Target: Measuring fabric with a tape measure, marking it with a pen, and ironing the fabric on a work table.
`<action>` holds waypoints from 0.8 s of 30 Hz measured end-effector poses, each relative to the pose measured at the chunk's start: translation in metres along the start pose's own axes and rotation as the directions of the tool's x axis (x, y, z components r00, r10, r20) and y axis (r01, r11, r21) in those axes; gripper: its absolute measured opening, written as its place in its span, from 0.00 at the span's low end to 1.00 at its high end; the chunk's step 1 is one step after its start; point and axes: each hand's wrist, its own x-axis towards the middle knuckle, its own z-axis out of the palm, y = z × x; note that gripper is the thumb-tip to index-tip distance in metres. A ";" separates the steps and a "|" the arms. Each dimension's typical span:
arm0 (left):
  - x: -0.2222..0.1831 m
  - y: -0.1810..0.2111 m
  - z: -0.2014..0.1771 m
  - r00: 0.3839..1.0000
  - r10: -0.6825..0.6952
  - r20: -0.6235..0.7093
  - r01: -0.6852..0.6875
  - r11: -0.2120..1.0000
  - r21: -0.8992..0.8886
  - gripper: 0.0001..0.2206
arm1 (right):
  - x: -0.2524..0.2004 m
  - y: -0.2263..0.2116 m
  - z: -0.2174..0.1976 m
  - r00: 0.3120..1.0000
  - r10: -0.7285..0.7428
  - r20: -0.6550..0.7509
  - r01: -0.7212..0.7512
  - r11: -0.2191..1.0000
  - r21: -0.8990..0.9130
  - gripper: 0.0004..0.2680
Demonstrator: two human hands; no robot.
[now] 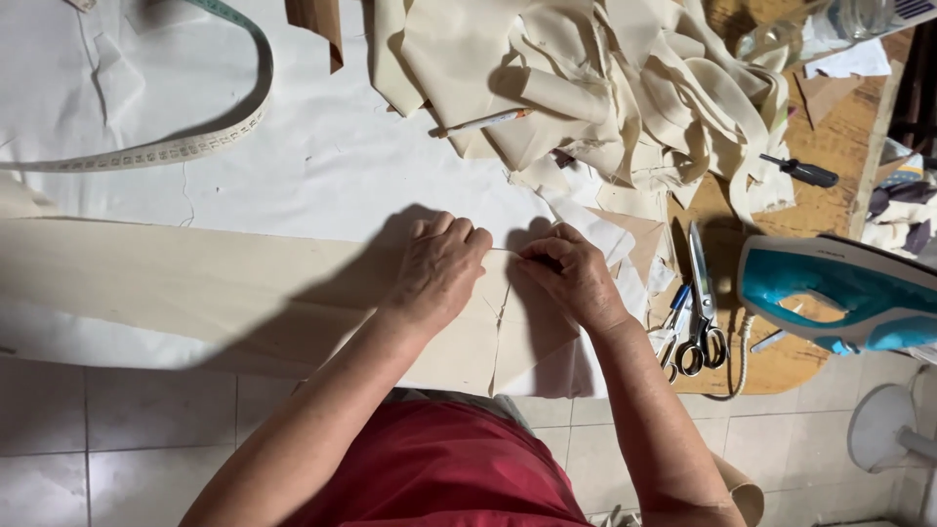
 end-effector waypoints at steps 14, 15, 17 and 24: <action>0.002 0.007 0.016 0.879 0.258 -0.401 -0.273 0.962 0.021 0.03 | -0.016 0.007 0.010 0.979 -0.127 -0.157 0.124 0.992 -0.031 0.04; 0.001 0.006 0.018 0.880 0.257 -0.400 -0.272 0.962 0.021 0.03 | -0.016 0.008 0.010 0.979 -0.127 -0.157 0.124 0.992 -0.029 0.04; -0.001 0.005 0.022 0.830 0.299 -0.471 -0.312 0.949 0.051 0.02 | -0.018 0.011 0.010 0.967 -0.197 -0.158 0.177 0.975 -0.135 0.04; -0.005 0.011 0.011 0.793 0.342 -0.504 -0.334 0.936 0.108 0.04 | -0.021 0.001 0.011 0.934 -0.316 -0.169 0.255 0.917 -0.306 0.05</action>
